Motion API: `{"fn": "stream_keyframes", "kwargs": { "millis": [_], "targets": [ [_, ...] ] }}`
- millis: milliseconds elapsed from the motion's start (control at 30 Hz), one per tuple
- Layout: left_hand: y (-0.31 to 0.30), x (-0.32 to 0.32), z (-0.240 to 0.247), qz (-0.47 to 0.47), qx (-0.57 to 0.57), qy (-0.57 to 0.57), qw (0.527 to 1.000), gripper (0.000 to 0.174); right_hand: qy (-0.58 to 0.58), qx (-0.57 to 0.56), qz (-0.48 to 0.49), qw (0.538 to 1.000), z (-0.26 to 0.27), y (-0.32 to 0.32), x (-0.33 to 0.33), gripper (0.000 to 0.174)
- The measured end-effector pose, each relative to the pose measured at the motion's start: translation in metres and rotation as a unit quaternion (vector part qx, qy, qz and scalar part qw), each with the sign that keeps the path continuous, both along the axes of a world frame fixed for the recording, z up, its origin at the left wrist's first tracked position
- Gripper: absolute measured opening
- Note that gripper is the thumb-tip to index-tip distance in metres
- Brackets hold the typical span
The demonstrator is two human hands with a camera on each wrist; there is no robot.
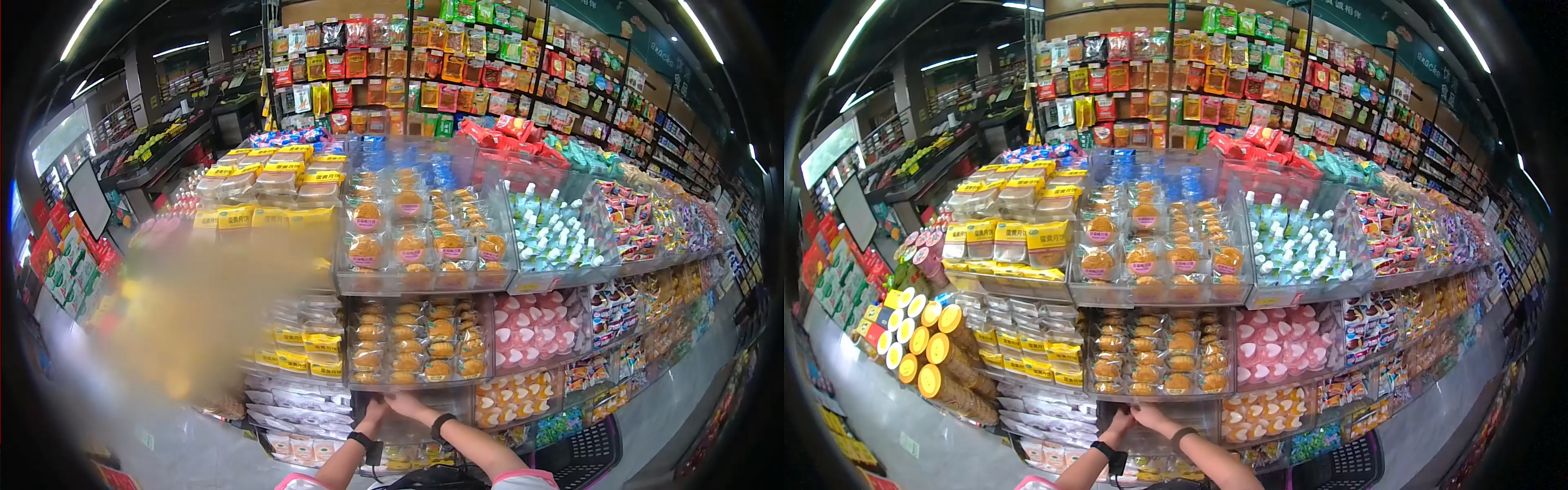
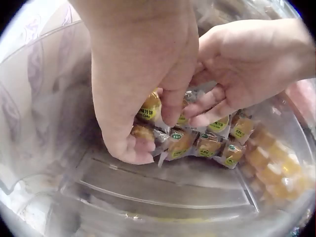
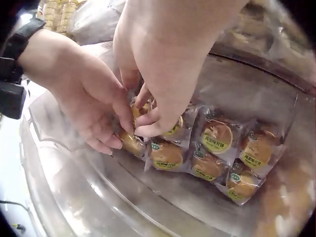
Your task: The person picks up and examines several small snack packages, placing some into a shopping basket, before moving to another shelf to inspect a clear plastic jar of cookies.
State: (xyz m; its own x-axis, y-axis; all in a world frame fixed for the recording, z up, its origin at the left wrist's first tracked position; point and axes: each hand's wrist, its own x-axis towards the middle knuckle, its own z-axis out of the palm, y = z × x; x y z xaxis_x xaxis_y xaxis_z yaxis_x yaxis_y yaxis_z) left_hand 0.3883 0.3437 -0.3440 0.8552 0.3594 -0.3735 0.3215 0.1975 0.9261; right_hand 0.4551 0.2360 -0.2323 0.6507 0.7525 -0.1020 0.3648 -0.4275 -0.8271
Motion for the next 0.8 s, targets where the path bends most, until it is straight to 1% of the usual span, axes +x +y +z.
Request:
{"fn": "stream_keyframes", "kwargs": {
  "millis": [67,100,167,200,267,367,400,467,500,533,567,667,733,767,800],
  "targets": [
    [-0.005,-0.003,0.008,0.014,0.006,0.005,1.0,0.065,0.008,-0.009,-0.002,1.0,0.018,-0.007,0.001,0.029],
    [-0.002,-0.003,-0.009,-0.017,0.025,0.031,0.999,0.066,0.014,-0.017,-0.001,1.0,0.028,-0.012,0.0,0.029],
    [0.01,-0.001,-0.064,-0.081,0.063,0.084,0.991,0.07,0.024,-0.032,0.0,0.999,0.048,-0.023,-0.001,0.03],
    [0.004,-0.007,-0.025,-0.066,0.078,0.105,0.989,0.068,0.027,-0.039,-0.001,0.999,0.057,-0.028,-0.001,0.03],
    [-0.011,-0.022,0.079,-0.035,0.104,0.148,0.983,0.065,0.01,-0.038,-0.011,0.999,0.086,-0.043,-0.004,0.029],
    [-0.014,-0.028,0.069,-0.048,0.137,0.127,0.981,0.056,-0.053,-0.022,-0.021,0.998,0.125,-0.066,-0.011,0.027],
    [-0.016,-0.03,0.072,-0.05,0.124,0.105,0.985,0.055,-0.081,0.017,-0.019,0.996,0.133,-0.074,-0.014,0.026],
    [-0.022,-0.035,0.079,-0.053,0.099,0.063,0.992,0.052,-0.066,0.043,-0.034,0.996,0.143,-0.093,-0.019,0.025],
    [-0.025,-0.039,0.09,-0.06,0.118,0.066,0.989,0.049,-0.059,0.056,-0.041,0.996,0.149,-0.102,-0.022,0.026],
    [-0.029,-0.043,0.106,-0.067,0.136,0.069,0.986,0.046,-0.006,0.034,-0.054,0.998,0.159,-0.111,-0.026,0.026],
    [-0.032,-0.047,0.119,-0.074,0.154,0.072,0.983,0.042,0.009,0.039,-0.057,0.998,0.164,-0.121,-0.03,0.025],
    [-0.041,-0.057,0.141,-0.098,0.104,-0.005,0.99,0.033,0.053,0.064,-0.061,0.995,0.186,-0.153,-0.043,0.022],
    [-0.053,-0.07,0.187,-0.128,0.128,-0.015,0.983,0.029,0.058,0.094,-0.066,0.992,0.195,-0.178,-0.05,0.022],
    [-0.059,-0.077,0.204,-0.143,0.14,-0.02,0.98,0.027,0.059,0.11,-0.069,0.99,0.199,-0.193,-0.053,0.023],
    [-0.064,-0.083,0.208,-0.157,0.135,-0.034,0.978,0.027,0.057,0.124,-0.081,0.987,0.203,-0.209,-0.058,0.028]
  ]
}}
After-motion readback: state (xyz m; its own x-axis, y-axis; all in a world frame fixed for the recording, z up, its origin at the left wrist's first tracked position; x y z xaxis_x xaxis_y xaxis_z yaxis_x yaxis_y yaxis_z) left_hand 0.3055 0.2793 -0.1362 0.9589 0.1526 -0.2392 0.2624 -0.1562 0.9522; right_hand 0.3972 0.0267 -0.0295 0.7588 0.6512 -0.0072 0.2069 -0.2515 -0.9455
